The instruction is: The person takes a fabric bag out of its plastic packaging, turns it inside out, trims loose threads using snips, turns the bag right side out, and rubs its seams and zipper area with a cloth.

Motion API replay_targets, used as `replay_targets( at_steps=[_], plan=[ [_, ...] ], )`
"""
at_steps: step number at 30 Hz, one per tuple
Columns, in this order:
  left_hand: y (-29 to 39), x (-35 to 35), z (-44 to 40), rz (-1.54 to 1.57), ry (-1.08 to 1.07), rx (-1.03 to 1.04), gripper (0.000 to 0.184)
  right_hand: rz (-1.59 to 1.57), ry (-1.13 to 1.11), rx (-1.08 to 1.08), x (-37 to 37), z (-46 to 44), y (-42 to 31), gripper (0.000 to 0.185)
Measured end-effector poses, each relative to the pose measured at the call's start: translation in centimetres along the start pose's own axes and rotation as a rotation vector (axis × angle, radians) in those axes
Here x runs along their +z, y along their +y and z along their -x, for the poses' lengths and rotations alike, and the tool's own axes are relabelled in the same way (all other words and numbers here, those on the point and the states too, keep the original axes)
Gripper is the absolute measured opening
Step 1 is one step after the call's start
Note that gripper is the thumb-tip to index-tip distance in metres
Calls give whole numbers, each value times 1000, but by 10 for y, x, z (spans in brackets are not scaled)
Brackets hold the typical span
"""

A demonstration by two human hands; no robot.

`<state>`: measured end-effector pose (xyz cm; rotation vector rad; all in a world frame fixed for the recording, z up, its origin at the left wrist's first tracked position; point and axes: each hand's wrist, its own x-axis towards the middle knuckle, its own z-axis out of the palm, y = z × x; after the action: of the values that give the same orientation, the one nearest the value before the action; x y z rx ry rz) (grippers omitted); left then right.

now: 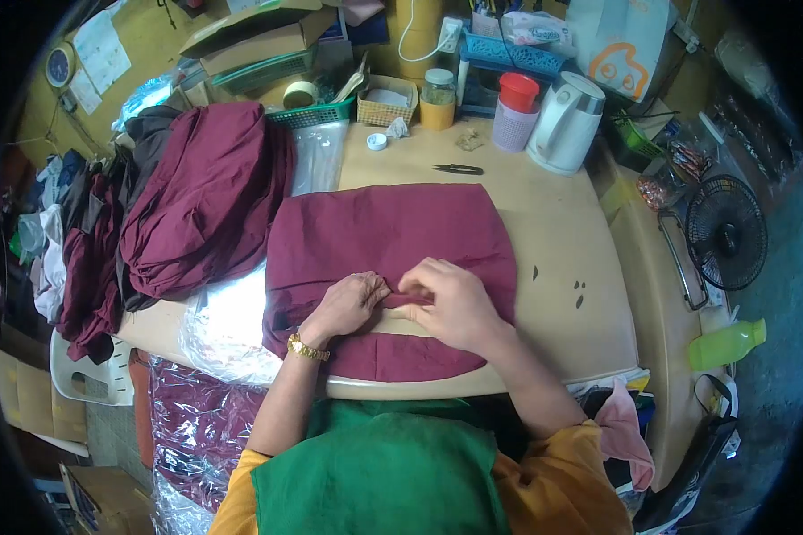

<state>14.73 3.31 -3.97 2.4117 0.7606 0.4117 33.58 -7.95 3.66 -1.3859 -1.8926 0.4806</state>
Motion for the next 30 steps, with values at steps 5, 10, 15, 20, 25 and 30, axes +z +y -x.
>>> replay_targets(
  at_steps=[5,10,15,20,25,30],
  plan=[
    [30,-13,28,-208,5,-105,40,451,-205,110,29,22,42,65],
    [9,-16,88,-517,113,-192,76,521,-377,150,27,28,45,69],
    [9,-31,93,-519,160,-296,72,540,-427,140,29,26,44,66],
    [37,-30,82,-483,286,-125,50,522,-400,117,31,27,49,67],
    [34,5,57,-271,361,23,20,540,-389,100,31,27,50,67],
    [17,8,44,-8,491,82,5,546,-384,88,31,29,53,66]
  ],
)
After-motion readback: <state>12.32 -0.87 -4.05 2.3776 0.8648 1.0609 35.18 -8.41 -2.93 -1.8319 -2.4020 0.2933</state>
